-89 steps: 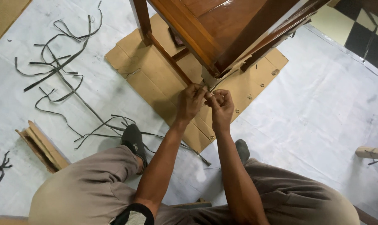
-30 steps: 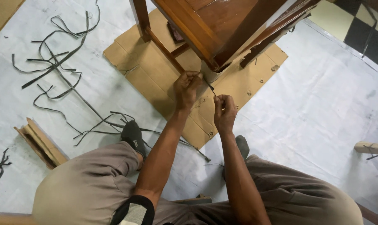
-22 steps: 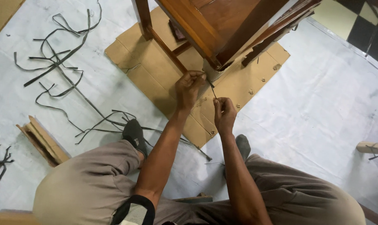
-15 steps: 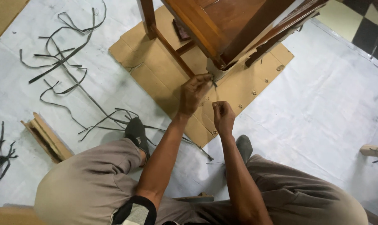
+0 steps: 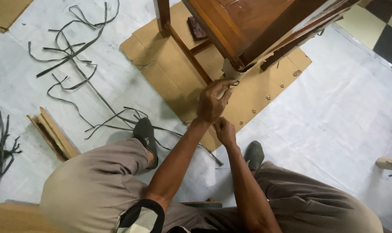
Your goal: The person is wrapping the legs of a wooden piece of furniture with cardboard and securing it with plastic ties.
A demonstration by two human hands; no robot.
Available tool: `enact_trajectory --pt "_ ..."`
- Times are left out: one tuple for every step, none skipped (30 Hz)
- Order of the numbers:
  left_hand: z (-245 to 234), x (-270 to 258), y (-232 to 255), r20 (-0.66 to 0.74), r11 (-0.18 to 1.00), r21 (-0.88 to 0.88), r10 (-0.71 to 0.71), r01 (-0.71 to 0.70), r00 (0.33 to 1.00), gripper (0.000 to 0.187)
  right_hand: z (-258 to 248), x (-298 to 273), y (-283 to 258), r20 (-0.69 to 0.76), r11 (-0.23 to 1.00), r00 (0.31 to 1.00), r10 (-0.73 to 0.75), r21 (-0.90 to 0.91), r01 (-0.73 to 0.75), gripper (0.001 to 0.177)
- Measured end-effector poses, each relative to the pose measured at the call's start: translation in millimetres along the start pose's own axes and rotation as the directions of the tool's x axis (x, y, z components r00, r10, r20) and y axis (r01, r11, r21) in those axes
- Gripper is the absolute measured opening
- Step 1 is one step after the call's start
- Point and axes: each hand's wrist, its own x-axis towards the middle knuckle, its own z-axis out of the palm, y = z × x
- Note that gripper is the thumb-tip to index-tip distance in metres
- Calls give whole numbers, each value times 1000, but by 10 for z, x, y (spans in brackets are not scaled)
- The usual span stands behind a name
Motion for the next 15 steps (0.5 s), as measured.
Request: enact_trajectory --pt "-14 -18 18 -6 1000 3 -1 1 1000 23 6 -9 -10 5 1000 1000 -4 -2 4 27" --pt "-29 -39 35 -15 997 -77 -15 14 1000 23 13 -20 -20 40 1000 999 9 -4 -9 26" --pt "-49 -76 52 -24 987 -156 -32 28 999 22 28 -49 -25 77 1000 997 24 -7 -23 26" --pt "-53 -104 12 -32 988 -152 -36 31 999 22 51 -65 -13 86 1000 996 20 -10 -19 26" --pt "-62 -118 -30 -67 981 -190 -52 39 996 21 77 -69 -12 119 1000 993 17 -21 -14 29" --pt "-71 -133 -72 -101 973 -228 -69 44 992 20 105 -73 -10 153 999 988 14 -31 -9 33" --pt "-113 -165 -128 -110 974 -222 -73 47 991 20 171 -64 24 163 999 987 10 -32 -4 33" --pt "-157 -201 -185 -109 987 -123 -115 102 987 19 240 -57 58 177 999 984 14 -43 -7 29" --pt "-205 -242 -242 -115 987 -22 -161 160 980 19 310 -56 92 194 999 981 19 -54 -9 25" --pt "-236 -314 -424 -127 986 -16 -168 167 978 19 417 -68 179 208 998 978 15 -56 -4 25" --pt "-275 -374 -607 -129 973 57 -215 224 968 20 528 -61 255 234 998 972 21 -56 -8 22" --pt "-315 -434 -790 -136 952 129 -261 279 956 22 639 -55 330 259 998 965 27 -56 -12 22" --pt "-384 -513 -910 -148 949 133 -265 284 953 22 637 -102 209 271 998 962 21 -58 -6 22" --pt "-455 -593 -1027 -116 924 221 -294 313 949 20 635 -150 86 309 996 951 -7 -81 34 21" --pt "-532 -675 -1141 -87 890 307 -326 337 941 20 634 -202 -41 347 992 937 -35 -103 75 21"
